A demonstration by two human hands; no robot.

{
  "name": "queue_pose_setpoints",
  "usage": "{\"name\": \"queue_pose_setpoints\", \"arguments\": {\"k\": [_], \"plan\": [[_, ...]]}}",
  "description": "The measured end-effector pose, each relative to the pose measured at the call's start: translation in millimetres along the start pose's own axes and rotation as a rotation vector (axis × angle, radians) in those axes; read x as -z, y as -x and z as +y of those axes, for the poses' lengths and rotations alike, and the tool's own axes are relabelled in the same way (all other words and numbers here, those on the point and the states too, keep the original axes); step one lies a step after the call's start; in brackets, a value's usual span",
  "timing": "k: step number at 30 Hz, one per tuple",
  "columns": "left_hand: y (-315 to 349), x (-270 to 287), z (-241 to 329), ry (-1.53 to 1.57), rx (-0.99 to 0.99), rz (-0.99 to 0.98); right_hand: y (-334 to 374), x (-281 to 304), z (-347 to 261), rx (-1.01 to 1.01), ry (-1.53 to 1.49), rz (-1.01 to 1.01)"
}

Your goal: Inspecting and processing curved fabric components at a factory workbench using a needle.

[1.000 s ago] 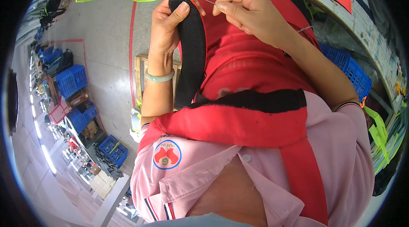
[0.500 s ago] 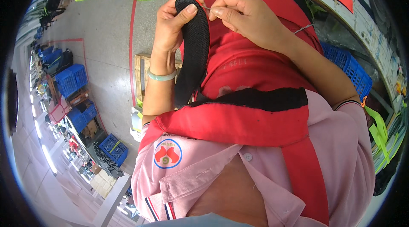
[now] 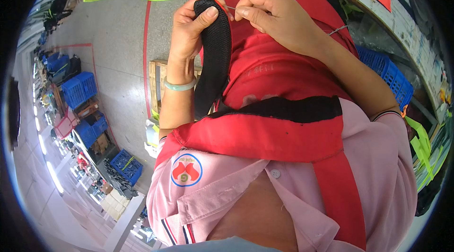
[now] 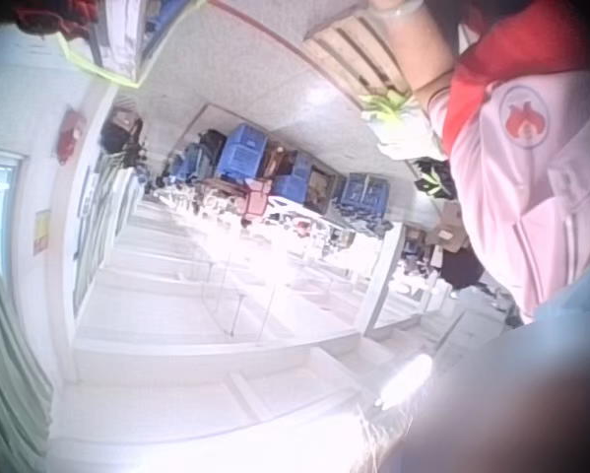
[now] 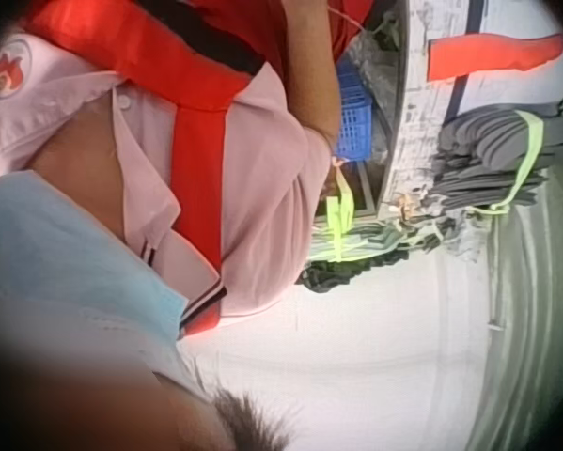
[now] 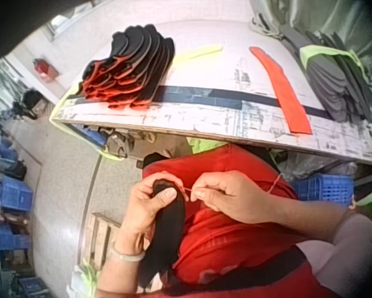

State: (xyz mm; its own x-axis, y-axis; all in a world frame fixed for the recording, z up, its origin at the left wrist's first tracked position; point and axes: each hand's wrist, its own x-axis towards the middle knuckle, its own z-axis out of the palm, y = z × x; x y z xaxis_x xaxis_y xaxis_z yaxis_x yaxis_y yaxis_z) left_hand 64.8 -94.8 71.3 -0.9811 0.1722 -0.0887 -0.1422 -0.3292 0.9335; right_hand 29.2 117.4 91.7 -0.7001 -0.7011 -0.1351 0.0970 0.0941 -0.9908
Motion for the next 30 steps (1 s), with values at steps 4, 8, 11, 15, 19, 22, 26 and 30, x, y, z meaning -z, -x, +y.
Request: {"name": "queue_pose_setpoints", "arguments": {"k": [4,8,11,15,19,22,26,30], "plan": [[-0.1,-2.5,-0.3,-0.077,-0.020,0.009,-0.6,-4.6,-2.0,0.009,0.052,0.028],[0.2,-4.0,-6.5,-0.071,-0.026,0.015,-6.4,-10.0,9.0,0.288,0.246,0.141],[5.2,-9.8,-0.5,0.116,-0.079,0.006,-2.7,-4.5,-1.4,-0.138,-0.445,-0.092],[-0.1,-13.1,1.1,0.212,-0.026,0.062,-9.1,4.7,2.9,-0.149,-0.710,-0.095],[-2.7,-1.1,-3.5,0.214,-0.014,0.048,-20.9,12.2,-8.0,-0.196,-0.440,-0.141],[0.8,-1.6,-2.6,0.156,0.029,0.073,-18.1,11.4,-10.6,-0.141,-0.091,-0.112],[2.8,19.2,-7.7,0.209,0.015,0.131,-6.1,18.7,0.7,-0.165,0.009,-0.076],[2.0,12.6,-5.0,0.160,0.031,0.095,-5.1,8.1,-3.4,-0.042,-0.048,-0.066]]}}
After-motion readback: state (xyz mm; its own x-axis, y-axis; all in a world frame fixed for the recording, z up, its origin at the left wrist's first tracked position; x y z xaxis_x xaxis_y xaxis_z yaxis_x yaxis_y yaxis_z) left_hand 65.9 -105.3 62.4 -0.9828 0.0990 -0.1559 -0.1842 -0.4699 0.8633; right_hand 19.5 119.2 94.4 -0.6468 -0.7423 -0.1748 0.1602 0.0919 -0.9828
